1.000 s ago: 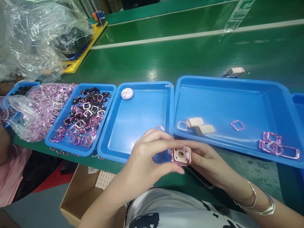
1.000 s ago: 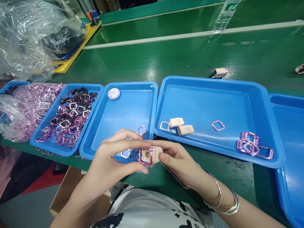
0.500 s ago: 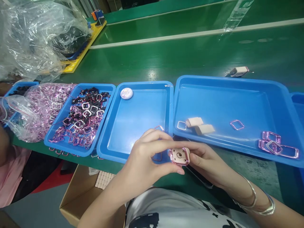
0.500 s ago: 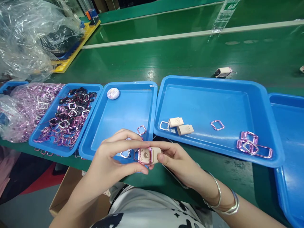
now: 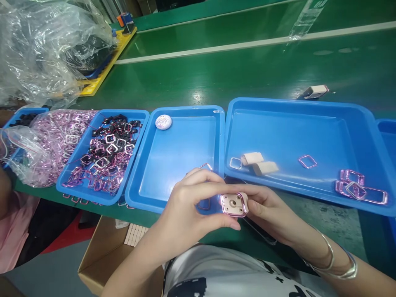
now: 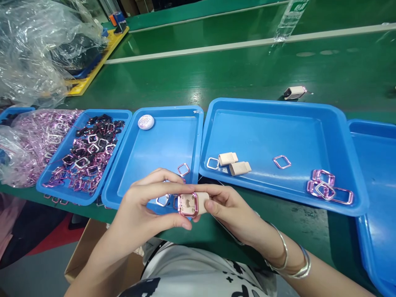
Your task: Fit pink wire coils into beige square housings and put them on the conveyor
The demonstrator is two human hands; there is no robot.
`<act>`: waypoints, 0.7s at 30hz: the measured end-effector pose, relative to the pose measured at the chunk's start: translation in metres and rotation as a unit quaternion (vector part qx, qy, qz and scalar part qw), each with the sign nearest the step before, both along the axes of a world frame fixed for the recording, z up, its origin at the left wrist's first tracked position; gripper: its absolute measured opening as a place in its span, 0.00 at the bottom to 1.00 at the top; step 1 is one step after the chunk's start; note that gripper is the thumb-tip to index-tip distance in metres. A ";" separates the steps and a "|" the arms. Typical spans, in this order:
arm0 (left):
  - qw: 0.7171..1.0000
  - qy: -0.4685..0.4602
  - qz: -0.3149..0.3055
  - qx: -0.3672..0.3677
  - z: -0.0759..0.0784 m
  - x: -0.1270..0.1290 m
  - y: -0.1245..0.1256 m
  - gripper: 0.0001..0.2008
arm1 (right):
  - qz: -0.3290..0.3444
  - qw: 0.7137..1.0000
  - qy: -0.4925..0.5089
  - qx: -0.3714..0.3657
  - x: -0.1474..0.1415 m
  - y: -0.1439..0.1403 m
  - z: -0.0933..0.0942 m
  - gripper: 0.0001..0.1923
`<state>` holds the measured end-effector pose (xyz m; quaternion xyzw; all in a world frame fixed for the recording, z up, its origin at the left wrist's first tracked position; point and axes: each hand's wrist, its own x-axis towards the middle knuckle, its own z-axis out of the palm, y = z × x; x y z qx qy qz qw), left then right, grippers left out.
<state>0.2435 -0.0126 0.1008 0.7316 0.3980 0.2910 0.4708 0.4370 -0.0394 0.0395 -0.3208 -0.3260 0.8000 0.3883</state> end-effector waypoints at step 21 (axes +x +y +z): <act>0.995 -0.024 0.049 -0.081 -0.007 0.000 -0.008 0.18 | -0.023 0.998 -0.058 0.023 -0.002 -0.007 -0.007 0.18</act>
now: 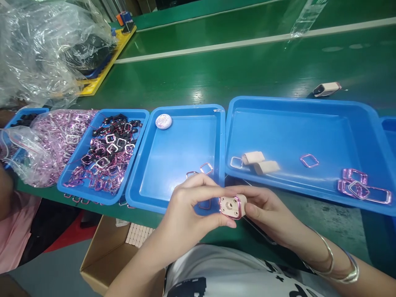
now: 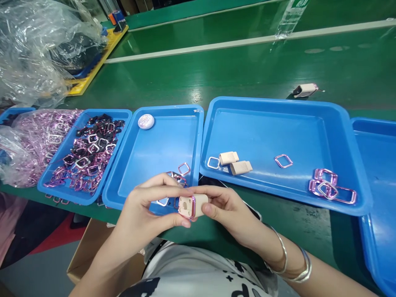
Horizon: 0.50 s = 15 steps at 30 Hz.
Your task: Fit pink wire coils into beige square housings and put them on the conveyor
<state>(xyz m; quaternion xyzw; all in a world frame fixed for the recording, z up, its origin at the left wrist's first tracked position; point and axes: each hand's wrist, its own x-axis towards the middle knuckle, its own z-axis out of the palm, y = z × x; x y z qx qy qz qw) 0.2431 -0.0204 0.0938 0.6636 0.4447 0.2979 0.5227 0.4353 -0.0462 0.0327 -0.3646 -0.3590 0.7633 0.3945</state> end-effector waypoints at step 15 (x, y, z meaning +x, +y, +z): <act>0.978 -0.031 0.202 -0.036 -0.029 -0.040 0.009 0.13 | -0.116 0.969 -0.177 0.124 0.013 0.016 0.015 0.14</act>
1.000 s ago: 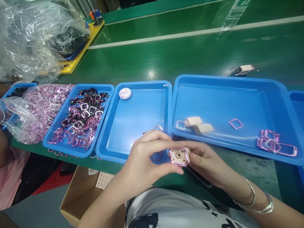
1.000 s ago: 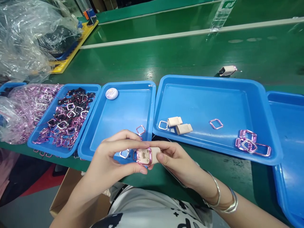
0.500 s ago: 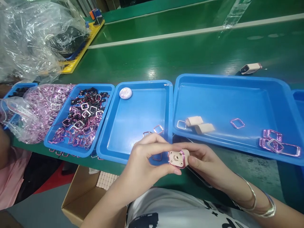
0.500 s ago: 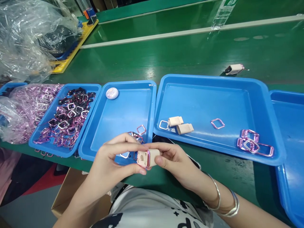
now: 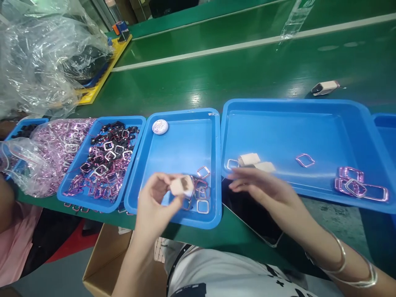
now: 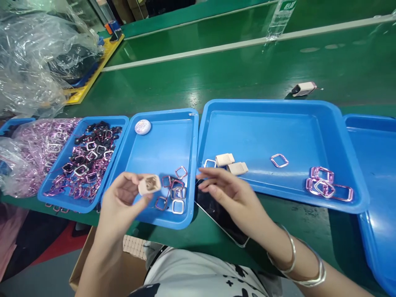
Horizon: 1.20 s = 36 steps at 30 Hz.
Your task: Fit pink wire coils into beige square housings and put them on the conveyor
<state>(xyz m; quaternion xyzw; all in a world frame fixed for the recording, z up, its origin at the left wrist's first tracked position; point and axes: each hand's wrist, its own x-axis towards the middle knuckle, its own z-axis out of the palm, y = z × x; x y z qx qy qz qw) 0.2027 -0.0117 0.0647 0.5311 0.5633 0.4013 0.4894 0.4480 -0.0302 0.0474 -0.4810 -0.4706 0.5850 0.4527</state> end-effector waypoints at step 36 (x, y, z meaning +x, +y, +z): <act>0.836 0.447 -0.284 0.145 -0.018 0.021 0.013 0.03 | -0.008 0.986 0.156 -0.053 0.014 0.028 -0.009 0.09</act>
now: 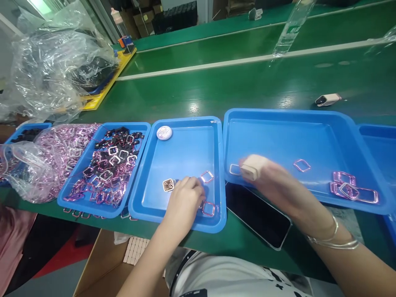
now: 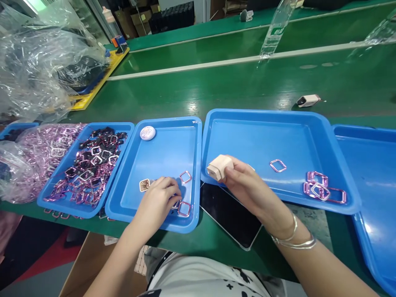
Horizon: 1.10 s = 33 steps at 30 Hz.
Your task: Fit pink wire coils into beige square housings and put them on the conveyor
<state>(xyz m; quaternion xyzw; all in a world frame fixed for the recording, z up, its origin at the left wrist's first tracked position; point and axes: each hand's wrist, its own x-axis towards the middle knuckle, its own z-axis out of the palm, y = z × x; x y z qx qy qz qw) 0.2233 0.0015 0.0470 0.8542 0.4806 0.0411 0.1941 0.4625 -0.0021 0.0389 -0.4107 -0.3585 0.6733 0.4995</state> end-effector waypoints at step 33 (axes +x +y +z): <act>0.906 -0.399 0.139 -0.031 0.041 0.027 -0.025 0.17 | 0.115 0.986 0.116 -0.041 -0.038 -0.032 -0.005 0.15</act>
